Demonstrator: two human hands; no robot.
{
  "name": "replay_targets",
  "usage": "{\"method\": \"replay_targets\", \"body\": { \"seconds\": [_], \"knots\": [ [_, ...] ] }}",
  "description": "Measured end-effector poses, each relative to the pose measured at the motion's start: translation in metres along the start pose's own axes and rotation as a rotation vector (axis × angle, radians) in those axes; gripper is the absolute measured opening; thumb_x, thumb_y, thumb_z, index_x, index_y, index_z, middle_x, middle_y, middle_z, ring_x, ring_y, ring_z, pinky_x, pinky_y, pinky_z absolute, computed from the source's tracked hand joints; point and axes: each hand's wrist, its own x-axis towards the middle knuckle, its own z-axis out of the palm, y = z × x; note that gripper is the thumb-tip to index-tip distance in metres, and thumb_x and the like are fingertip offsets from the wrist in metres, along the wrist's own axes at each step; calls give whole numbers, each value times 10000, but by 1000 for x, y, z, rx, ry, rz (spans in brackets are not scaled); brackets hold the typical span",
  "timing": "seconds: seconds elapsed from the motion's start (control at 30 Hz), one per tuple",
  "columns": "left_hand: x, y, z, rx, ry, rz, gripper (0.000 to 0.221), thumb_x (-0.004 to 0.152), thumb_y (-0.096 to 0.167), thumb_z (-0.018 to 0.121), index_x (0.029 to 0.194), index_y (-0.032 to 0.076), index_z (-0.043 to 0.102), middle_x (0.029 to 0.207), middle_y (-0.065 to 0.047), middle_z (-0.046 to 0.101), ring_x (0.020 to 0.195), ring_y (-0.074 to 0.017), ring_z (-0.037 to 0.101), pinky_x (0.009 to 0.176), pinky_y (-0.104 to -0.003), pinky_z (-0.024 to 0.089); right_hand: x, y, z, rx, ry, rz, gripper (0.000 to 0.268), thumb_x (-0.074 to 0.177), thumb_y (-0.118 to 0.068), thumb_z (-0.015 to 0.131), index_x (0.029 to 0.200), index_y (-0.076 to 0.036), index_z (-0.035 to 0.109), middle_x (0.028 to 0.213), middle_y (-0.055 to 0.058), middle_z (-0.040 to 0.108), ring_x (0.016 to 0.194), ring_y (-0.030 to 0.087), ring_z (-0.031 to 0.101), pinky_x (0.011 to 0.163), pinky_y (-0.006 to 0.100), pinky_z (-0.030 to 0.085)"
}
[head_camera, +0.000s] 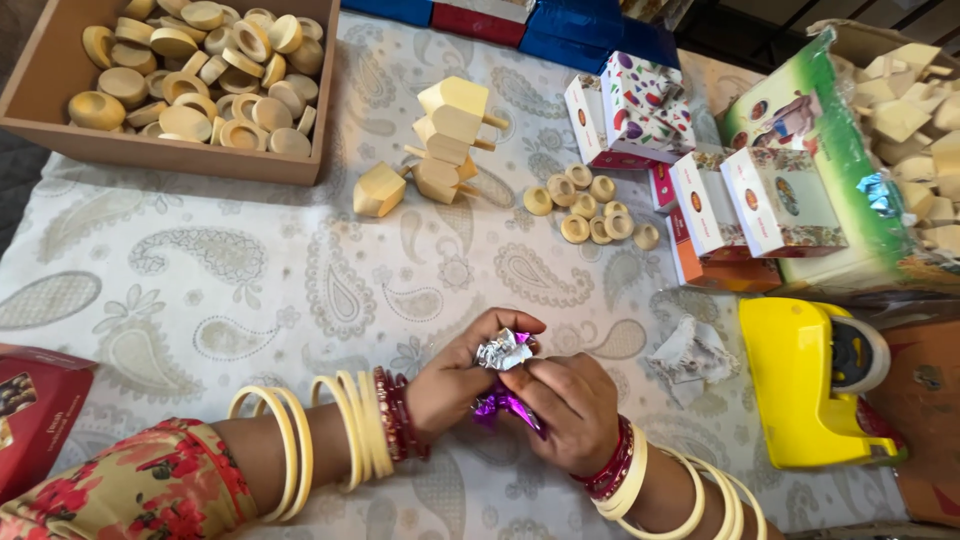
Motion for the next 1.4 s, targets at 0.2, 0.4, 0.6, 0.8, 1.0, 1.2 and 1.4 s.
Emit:
{"method": "replay_targets", "body": {
  "seconds": [0.2,0.4,0.6,0.8,1.0,1.2,1.4],
  "knots": [
    [2,33,12,831,-247,349,826,792,12,758,1496,-44,330,1347,-241,501,1267,-372,526,1060,-417,411,-4,4,-1,276,124,270,464,743,-17,799,1164,-33,606,971,104,692,830,269,712,732,333,561],
    [2,21,4,974,-103,57,617,788,-54,572,1392,27,477,1207,-222,676,1185,-382,655,963,-410,527,-9,6,5,336,10,314,503,741,127,649,1213,-38,710,1021,129,749,854,254,763,745,323,595],
    [8,33,0,1095,-73,2,288,865,88,706,1090,56,529,935,-189,710,946,-389,710,748,-445,551,24,-11,-24,265,-21,165,559,696,59,745,1245,-24,683,1145,176,593,977,291,636,819,364,556],
    [4,34,2,982,-92,118,139,920,76,623,1044,63,562,852,-177,713,835,-382,706,691,-419,537,31,-18,-21,34,63,-37,461,800,-50,862,1231,-65,698,1170,112,632,1003,264,689,845,346,592],
    [5,41,0,733,-211,-203,481,873,115,544,1350,110,475,873,-103,717,800,-215,722,714,-340,559,27,-31,-34,55,-10,24,308,802,-6,828,1095,-6,732,1047,93,677,909,240,705,733,319,592],
    [6,29,-12,247,-663,-208,965,816,279,643,1619,45,161,1434,-124,468,1247,-215,521,995,-342,448,14,-49,-82,-14,-45,-23,172,899,-33,775,1049,32,723,966,108,644,842,243,705,697,342,587],
    [2,31,-9,640,-452,-212,804,800,64,673,1535,28,348,1372,-138,562,1229,-230,550,1030,-351,432,-68,-28,-182,-647,132,505,182,819,-53,832,836,-67,652,912,107,677,780,286,649,638,394,497]
  ]
}}
